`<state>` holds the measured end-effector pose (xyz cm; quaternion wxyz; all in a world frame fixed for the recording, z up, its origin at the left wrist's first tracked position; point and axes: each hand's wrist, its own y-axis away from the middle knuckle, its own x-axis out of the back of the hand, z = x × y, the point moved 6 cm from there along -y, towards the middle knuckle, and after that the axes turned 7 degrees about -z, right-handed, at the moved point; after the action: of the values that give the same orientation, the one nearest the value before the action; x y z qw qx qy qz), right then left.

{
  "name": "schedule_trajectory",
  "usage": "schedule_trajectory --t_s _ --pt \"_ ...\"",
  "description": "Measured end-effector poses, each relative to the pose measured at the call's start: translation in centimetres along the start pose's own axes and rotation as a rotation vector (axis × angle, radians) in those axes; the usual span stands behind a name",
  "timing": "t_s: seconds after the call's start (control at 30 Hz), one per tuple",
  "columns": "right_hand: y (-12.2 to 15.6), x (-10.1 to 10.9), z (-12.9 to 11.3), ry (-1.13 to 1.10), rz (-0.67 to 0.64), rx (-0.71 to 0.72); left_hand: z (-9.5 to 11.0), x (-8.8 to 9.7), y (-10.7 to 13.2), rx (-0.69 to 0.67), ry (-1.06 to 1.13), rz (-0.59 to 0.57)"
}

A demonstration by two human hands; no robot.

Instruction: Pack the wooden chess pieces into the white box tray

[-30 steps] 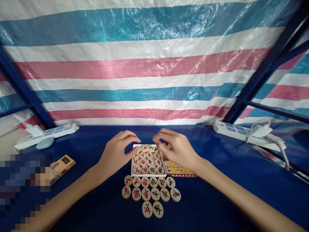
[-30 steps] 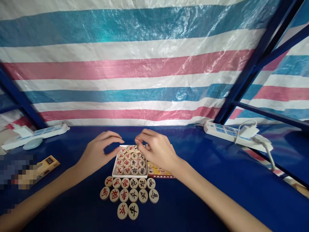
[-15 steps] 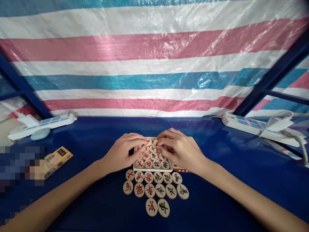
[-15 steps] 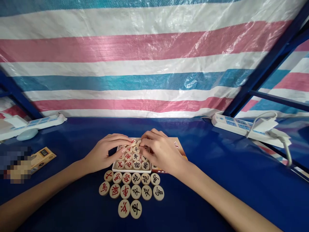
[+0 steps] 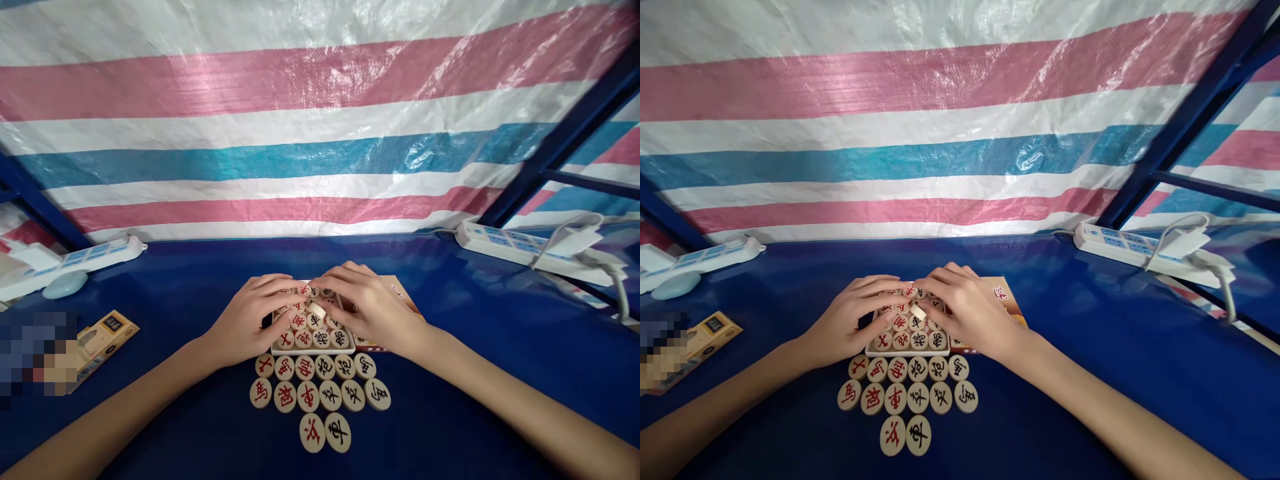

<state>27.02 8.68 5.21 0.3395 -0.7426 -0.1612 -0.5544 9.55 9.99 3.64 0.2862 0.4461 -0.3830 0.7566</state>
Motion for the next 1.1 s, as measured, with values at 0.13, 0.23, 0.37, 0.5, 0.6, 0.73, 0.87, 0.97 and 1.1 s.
schedule_trajectory --t_s 0.13,0.23,0.37,0.5,0.6,0.73,0.87,0.97,1.1 --pt "0.2 0.2 -0.6 -0.054 -0.037 0.017 0.0 -0.1 -0.1 0.025 -0.002 -0.005" --pt "0.4 0.5 -1.3 -0.103 -0.041 0.022 0.1 0.1 -0.2 0.033 0.003 0.008" --pt "0.4 0.2 -2.3 -0.133 -0.074 0.049 -0.2 0.3 -0.3 0.066 -0.011 0.029" --pt "0.4 -0.4 -2.6 -0.131 -0.09 0.078 -0.1 -0.2 -0.5 0.043 -0.024 -0.032" --pt "0.4 -0.5 -2.5 -0.126 -0.09 0.07 0.0 -0.4 -0.5 0.012 -0.02 -0.049" --pt "0.5 -0.3 -2.3 -0.125 -0.08 0.036 -0.2 0.0 -0.3 0.019 0.018 0.019" --pt "0.2 0.1 -1.9 -0.098 -0.074 -0.005 -0.5 0.1 -0.4 0.053 0.062 0.051" --pt "0.1 0.4 -1.3 -0.047 -0.055 -0.044 -0.5 -0.2 -0.9 0.079 0.085 0.033" --pt "0.2 0.1 -0.7 0.029 -0.053 -0.08 -0.2 -0.5 -1.3 0.119 0.095 0.046"
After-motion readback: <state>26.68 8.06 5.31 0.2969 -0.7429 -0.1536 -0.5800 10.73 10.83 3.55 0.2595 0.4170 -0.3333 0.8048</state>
